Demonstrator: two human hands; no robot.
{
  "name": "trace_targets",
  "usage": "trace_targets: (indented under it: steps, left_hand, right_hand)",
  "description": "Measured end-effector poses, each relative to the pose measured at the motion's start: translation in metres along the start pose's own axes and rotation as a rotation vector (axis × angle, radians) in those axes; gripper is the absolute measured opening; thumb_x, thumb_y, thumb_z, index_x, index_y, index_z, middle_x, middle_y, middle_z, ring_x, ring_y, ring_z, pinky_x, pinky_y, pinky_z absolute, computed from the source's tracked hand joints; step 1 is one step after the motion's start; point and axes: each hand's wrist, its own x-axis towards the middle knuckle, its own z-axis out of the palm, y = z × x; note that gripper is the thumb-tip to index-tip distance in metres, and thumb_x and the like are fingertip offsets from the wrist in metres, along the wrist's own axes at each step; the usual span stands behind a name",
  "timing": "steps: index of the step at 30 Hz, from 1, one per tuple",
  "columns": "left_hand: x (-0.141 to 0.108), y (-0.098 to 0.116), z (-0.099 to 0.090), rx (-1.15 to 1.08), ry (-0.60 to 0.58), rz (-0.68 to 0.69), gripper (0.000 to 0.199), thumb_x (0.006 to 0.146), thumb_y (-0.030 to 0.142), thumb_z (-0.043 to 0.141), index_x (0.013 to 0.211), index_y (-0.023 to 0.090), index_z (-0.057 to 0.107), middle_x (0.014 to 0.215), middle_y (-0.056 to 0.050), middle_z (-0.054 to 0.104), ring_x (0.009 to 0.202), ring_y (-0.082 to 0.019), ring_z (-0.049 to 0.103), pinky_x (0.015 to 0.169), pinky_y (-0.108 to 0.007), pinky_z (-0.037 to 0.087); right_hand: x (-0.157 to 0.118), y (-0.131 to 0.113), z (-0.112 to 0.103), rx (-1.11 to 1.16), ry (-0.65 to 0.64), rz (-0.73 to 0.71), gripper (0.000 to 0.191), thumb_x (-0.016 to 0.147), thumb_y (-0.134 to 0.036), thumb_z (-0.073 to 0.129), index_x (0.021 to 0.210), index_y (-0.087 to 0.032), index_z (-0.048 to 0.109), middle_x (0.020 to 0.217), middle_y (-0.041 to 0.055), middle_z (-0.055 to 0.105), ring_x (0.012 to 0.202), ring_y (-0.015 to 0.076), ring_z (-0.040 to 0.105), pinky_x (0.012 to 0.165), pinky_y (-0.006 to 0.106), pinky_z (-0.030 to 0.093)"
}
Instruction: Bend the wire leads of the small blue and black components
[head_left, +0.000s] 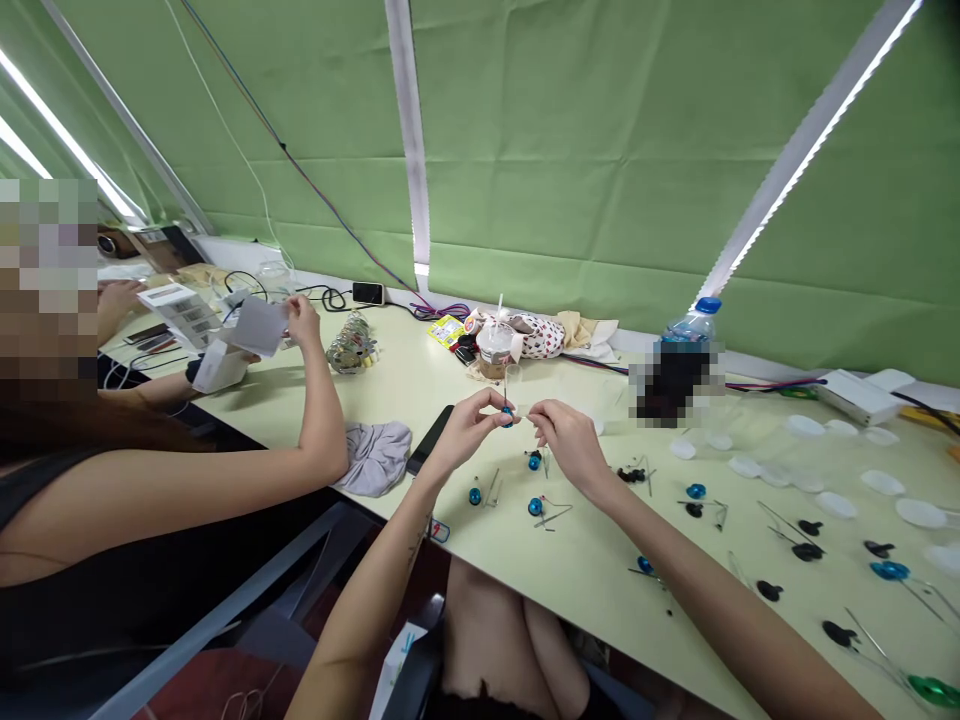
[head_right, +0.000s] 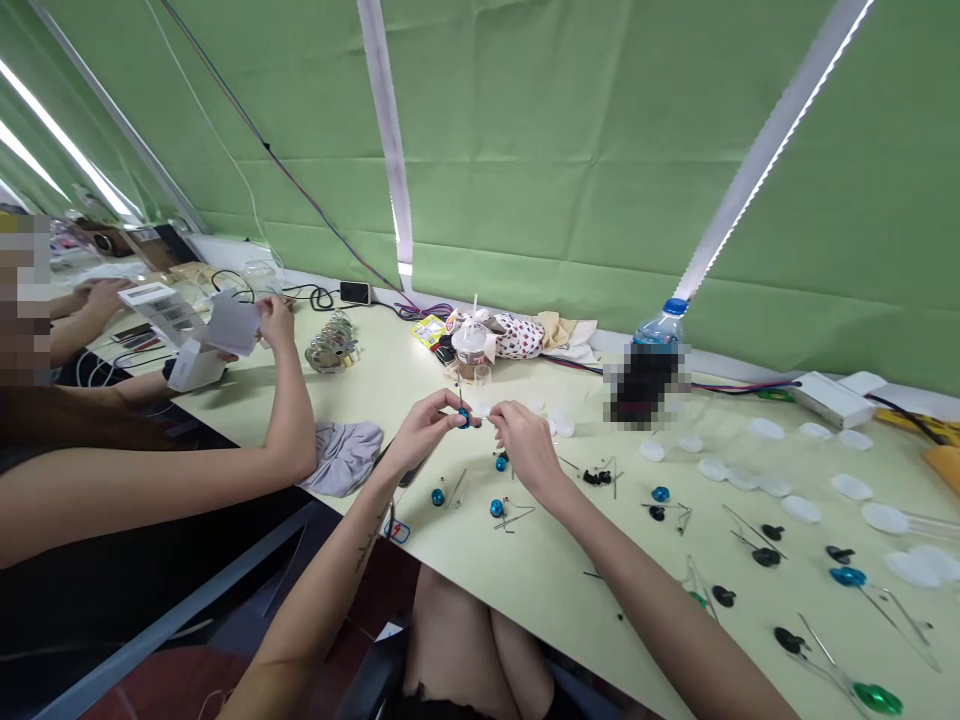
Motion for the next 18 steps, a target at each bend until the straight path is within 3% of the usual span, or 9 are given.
trace_targets:
  steps: [5, 12, 18]
  left_hand:
    - [-0.009, 0.014, 0.014, -0.08, 0.022, -0.021, 0.019, 0.08, 0.031, 0.066, 0.088, 0.015, 0.058, 0.088, -0.005, 0.064, 0.082, -0.018, 0.068, 0.078, -0.029, 0.049]
    - [-0.002, 0.015, 0.015, -0.119, 0.069, 0.009, 0.016, 0.081, 0.027, 0.065, 0.087, 0.016, 0.057, 0.091, -0.004, 0.063, 0.086, -0.018, 0.067, 0.079, -0.029, 0.048]
    - [-0.008, 0.018, 0.013, -0.081, 0.166, 0.046, 0.013, 0.076, 0.02, 0.069, 0.084, 0.015, 0.061, 0.085, -0.004, 0.067, 0.079, -0.015, 0.065, 0.076, -0.027, 0.048]
  right_hand:
    - [-0.018, -0.015, -0.002, 0.302, 0.131, 0.134, 0.021, 0.092, -0.035, 0.047, 0.085, -0.019, 0.058, 0.067, -0.0011, 0.061, 0.051, 0.0117, 0.059, 0.057, 0.025, 0.047]
    - [-0.017, 0.003, 0.006, 0.708, 0.188, 0.306, 0.035, 0.082, -0.052, 0.059, 0.081, -0.017, 0.058, 0.065, 0.0005, 0.062, 0.048, 0.0122, 0.059, 0.047, 0.025, 0.049]
    - [-0.022, -0.004, 0.0, 0.801, 0.195, 0.315, 0.032, 0.082, -0.049, 0.061, 0.081, -0.017, 0.059, 0.07, 0.0021, 0.063, 0.052, 0.0113, 0.057, 0.043, 0.021, 0.042]
